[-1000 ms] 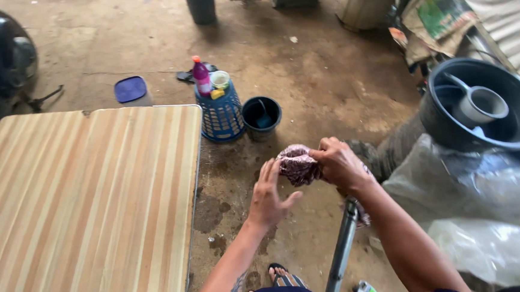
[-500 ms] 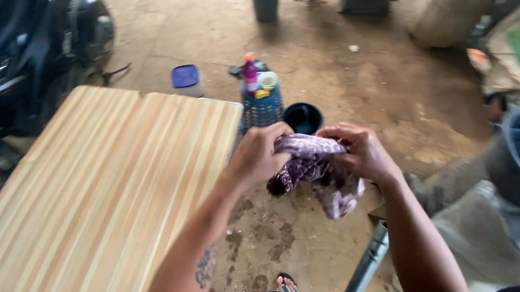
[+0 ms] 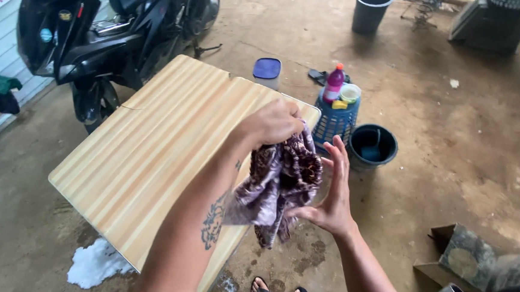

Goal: The recorder is cleaning a wooden folding table using soap, water, a sponge, and a cloth.

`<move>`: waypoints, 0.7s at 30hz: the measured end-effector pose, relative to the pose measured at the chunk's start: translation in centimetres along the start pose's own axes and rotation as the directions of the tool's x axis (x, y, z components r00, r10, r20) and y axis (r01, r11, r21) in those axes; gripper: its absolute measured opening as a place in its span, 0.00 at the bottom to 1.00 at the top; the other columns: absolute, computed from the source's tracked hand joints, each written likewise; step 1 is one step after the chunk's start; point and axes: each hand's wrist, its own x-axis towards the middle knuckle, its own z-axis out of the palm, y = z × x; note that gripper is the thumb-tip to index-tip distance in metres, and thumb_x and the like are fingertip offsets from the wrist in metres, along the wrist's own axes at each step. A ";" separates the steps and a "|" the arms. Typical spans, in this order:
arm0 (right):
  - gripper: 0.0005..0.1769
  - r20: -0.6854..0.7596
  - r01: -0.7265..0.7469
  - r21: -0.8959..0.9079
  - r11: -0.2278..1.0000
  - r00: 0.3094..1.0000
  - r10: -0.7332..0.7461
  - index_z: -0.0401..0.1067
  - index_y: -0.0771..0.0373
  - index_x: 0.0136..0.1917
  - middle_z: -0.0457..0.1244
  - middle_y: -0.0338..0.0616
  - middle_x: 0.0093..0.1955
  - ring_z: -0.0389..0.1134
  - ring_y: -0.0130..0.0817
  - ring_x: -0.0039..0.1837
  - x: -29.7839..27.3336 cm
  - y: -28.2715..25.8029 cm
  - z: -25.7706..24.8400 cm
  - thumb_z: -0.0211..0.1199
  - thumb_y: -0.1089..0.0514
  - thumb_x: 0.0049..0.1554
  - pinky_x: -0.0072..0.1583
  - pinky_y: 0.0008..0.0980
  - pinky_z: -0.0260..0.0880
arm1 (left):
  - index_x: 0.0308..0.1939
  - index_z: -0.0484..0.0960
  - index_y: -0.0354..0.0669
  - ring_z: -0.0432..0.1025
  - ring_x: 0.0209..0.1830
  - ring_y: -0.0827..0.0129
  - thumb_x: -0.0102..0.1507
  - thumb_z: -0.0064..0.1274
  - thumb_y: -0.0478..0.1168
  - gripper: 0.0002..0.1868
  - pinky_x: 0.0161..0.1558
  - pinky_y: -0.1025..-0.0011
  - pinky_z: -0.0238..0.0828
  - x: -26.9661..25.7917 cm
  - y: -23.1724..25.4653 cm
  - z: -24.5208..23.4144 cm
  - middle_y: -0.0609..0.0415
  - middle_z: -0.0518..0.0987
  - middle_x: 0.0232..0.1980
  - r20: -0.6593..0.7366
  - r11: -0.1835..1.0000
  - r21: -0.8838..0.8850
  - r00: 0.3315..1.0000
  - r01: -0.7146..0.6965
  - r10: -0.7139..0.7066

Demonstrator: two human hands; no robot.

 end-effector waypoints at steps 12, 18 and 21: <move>0.09 -0.203 -0.273 -0.551 0.788 0.960 0.191 0.69 0.69 0.45 0.65 0.47 0.33 0.65 0.26 0.37 6.0 0.7 3.2 0.65 0.68 0.49 0.41 0.29 0.66 | 0.73 0.56 0.33 0.79 0.48 0.44 0.39 0.70 0.70 0.70 0.47 0.55 0.78 -9.8 -6.2 2.6 0.29 0.78 0.55 -0.393 0.972 0.125 0.890 -0.199 0.232; 0.08 -0.174 -0.293 -0.503 0.813 0.956 0.236 0.73 0.69 0.44 0.66 0.40 0.36 0.63 0.22 0.40 7.1 1.1 0.5 0.57 0.71 0.49 0.42 0.25 0.65 | 0.72 0.63 0.39 0.82 0.45 0.55 0.52 0.64 0.38 0.45 0.45 0.62 0.80 -8.4 -14.1 7.5 0.40 0.80 0.60 -0.396 0.996 -0.043 0.914 0.074 -0.085; 0.09 -0.018 -0.224 -0.454 0.862 0.970 0.242 0.74 0.68 0.43 0.68 0.38 0.39 0.66 0.21 0.41 9.1 0.2 -2.6 0.62 0.72 0.46 0.43 0.25 0.68 | 0.64 0.75 0.44 0.81 0.48 0.60 0.58 0.58 0.31 0.29 0.52 0.63 0.79 -9.3 -14.8 5.0 0.48 0.81 0.59 -0.274 0.997 -0.067 0.960 0.047 -0.064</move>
